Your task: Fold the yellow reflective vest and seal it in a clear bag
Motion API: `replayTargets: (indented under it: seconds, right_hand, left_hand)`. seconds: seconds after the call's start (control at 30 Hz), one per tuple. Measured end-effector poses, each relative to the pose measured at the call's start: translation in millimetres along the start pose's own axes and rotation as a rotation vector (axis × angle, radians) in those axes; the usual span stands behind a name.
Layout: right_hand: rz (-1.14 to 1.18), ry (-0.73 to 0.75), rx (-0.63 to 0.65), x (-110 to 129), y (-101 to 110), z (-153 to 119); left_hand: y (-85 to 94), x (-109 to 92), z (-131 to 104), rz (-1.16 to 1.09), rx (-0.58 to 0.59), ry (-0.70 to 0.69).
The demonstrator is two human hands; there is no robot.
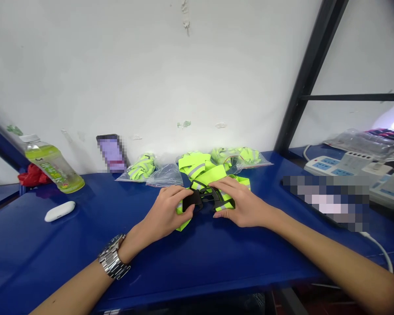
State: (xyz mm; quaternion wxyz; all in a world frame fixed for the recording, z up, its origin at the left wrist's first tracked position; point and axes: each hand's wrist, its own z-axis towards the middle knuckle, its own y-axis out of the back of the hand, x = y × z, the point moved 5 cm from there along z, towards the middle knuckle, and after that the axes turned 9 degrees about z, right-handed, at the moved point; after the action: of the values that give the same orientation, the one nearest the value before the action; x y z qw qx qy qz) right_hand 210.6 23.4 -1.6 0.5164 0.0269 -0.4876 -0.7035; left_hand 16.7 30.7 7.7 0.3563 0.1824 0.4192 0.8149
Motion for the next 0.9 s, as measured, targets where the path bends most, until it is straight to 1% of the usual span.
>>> replayTargets:
  seconds: [0.1,0.17,0.23,0.33,0.47,0.6,0.67,0.8,0.87,0.9]
  right_hand:
    - [-0.039,0.038,0.03,4.4,-2.2,-0.1]
    - [-0.051,0.041,0.049,6.8,-4.1,0.0]
    - [-0.042,-0.01,0.046,6.9,-5.8,0.2]
    - [-0.009,-0.083,0.048,7.2,-10.2,0.1]
    - [-0.001,-0.023,0.106,15.9,-19.8,0.7]
    - [-0.021,0.041,0.118,25.0,-27.6,3.6]
    - [-0.037,0.069,0.142,29.0,-32.4,5.6]
    - [-0.093,0.085,0.173,31.5,-38.2,8.3]
    - [-0.105,0.1,0.167,30.4,-36.7,8.1]
    - [-0.111,0.114,0.161,29.5,-34.6,7.7]
  left_hand:
    - [-1.0,-4.3,-1.4,0.016,-0.003,-0.066]
    - [-1.9,-5.6,-2.5,0.01,0.014,-0.077]
    - [-2.9,-4.6,-3.1,-0.031,0.039,-0.024]
    - [-2.8,-3.1,-3.4,-0.151,0.046,0.093]
    - [-1.3,-7.5,-2.2,-0.25,-0.031,0.17]
    - [-2.1,-8.1,-0.4,-0.287,-0.182,0.309]
    - [-5.5,-10.7,1.5,-0.323,-0.226,0.344]
    - [-8.6,-19.5,5.9,-0.333,-0.257,0.314]
    - [-3.2,-21.0,6.2,-0.28,-0.276,0.296]
    - [1.3,-22.2,6.3,-0.241,-0.277,0.256]
